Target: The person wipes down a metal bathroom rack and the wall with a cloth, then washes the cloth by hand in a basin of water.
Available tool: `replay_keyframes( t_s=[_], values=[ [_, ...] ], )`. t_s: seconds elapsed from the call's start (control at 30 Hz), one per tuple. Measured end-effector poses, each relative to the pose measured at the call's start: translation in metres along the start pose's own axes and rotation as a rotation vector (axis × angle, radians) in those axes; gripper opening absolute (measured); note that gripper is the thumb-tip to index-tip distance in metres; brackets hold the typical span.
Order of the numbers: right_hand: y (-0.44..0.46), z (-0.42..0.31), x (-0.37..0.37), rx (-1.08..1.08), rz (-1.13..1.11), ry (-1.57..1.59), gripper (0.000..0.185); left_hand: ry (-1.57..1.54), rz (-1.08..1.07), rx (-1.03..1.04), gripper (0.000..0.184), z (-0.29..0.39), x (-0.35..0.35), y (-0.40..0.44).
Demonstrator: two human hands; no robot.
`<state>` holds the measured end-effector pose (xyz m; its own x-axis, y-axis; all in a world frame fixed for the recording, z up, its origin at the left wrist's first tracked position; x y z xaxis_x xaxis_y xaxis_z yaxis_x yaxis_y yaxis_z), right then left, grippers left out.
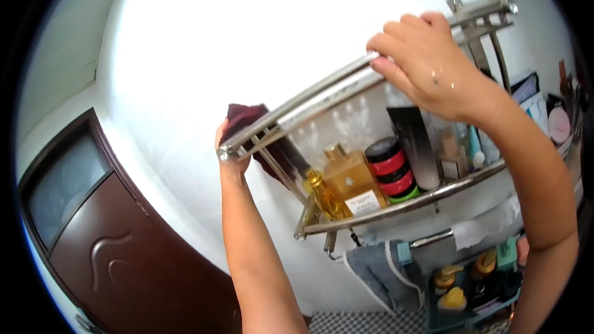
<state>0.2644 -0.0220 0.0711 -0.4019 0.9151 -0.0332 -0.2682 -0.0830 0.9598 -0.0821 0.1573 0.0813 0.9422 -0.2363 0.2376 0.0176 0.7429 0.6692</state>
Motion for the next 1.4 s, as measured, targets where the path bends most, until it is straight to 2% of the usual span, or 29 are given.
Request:
replay_keyframes(
  t_s=[0.07,0.1,0.13,0.2,0.3,0.4,0.47,0.67,0.73,0.8,0.87,0.93,1.0,1.03,1.07,1.13,1.2,1.27,1.3,1.4],
  values=[
    [0.002,0.002,0.001,0.082,-0.115,0.051,0.022,-0.055,0.004,0.024,0.037,0.006,0.003,-0.002],
    [0.004,0.000,-0.001,0.092,-0.133,0.039,0.022,-0.068,0.079,0.037,0.034,0.014,0.020,-0.015],
    [0.004,0.001,0.000,0.105,-0.155,0.030,0.022,-0.119,0.044,0.030,0.034,0.015,0.024,-0.013],
    [0.008,-0.006,-0.006,-0.003,-0.078,0.038,0.015,-0.180,-0.007,0.019,0.034,0.017,0.031,-0.018],
    [0.006,-0.005,-0.007,0.024,-0.073,0.072,0.015,-0.186,-0.132,0.036,0.031,0.022,0.040,-0.023],
    [0.007,-0.004,-0.004,0.047,-0.144,0.063,0.015,-0.288,-0.080,0.107,0.032,0.024,0.030,-0.028],
    [0.008,-0.005,-0.002,0.032,-0.167,0.046,0.016,-0.273,-0.148,0.265,0.036,0.031,0.017,-0.030],
    [0.009,-0.006,-0.001,0.037,-0.221,0.038,0.018,-0.441,-0.157,0.240,0.039,0.035,0.025,-0.055],
    [0.010,-0.006,0.000,0.059,-0.222,0.062,0.019,-0.405,-0.096,0.266,0.039,0.027,0.017,-0.049],
    [0.011,-0.007,0.001,0.067,-0.233,0.069,0.020,-0.179,-0.172,0.310,0.040,0.029,0.019,-0.041],
    [0.011,-0.007,0.002,0.081,-0.240,0.081,0.020,-0.193,-0.296,0.245,0.038,0.026,0.023,-0.032],
    [0.011,-0.008,0.000,0.069,-0.218,0.094,0.022,-0.198,-0.138,0.069,0.036,0.016,0.020,-0.025],
    [0.010,-0.007,0.000,0.070,-0.218,0.088,0.022,-0.004,0.029,0.092,0.036,0.015,0.018,-0.028],
    [0.011,-0.006,0.000,0.068,-0.212,0.078,0.022,0.132,0.062,0.140,0.037,0.016,0.016,-0.026],
    [0.010,-0.006,0.001,0.072,-0.217,0.083,0.022,0.135,0.065,0.133,0.037,0.016,0.017,-0.025],
    [0.010,-0.006,0.000,0.054,-0.204,0.063,0.022,0.060,0.200,-0.096,0.037,-0.002,0.008,-0.021],
    [0.010,-0.005,0.001,0.065,-0.217,0.077,0.022,0.124,0.103,0.059,0.036,0.002,0.009,-0.017],
    [0.010,-0.006,0.000,0.061,-0.225,0.082,0.022,-0.163,-0.087,-0.049,0.033,-0.005,0.015,-0.006],
    [0.010,-0.006,0.000,0.070,-0.238,0.084,0.022,-0.201,-0.031,0.042,0.030,-0.001,0.015,-0.008],
    [0.010,-0.003,0.000,0.082,-0.256,0.077,0.023,-0.394,-0.037,0.121,0.030,0.009,0.020,-0.019]
  ],
)
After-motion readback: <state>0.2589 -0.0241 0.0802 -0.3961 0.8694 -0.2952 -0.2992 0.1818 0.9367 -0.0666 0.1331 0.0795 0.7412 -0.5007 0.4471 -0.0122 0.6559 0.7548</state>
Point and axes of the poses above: each hand's wrist, its own y-axis towards the middle knuckle, its own x-axis out of the palm, z = x × y, the point moved 9 cm from there along y, towards the middle knuckle, and after that the axes turned 7 degrees about z, right-handed, at the moved point
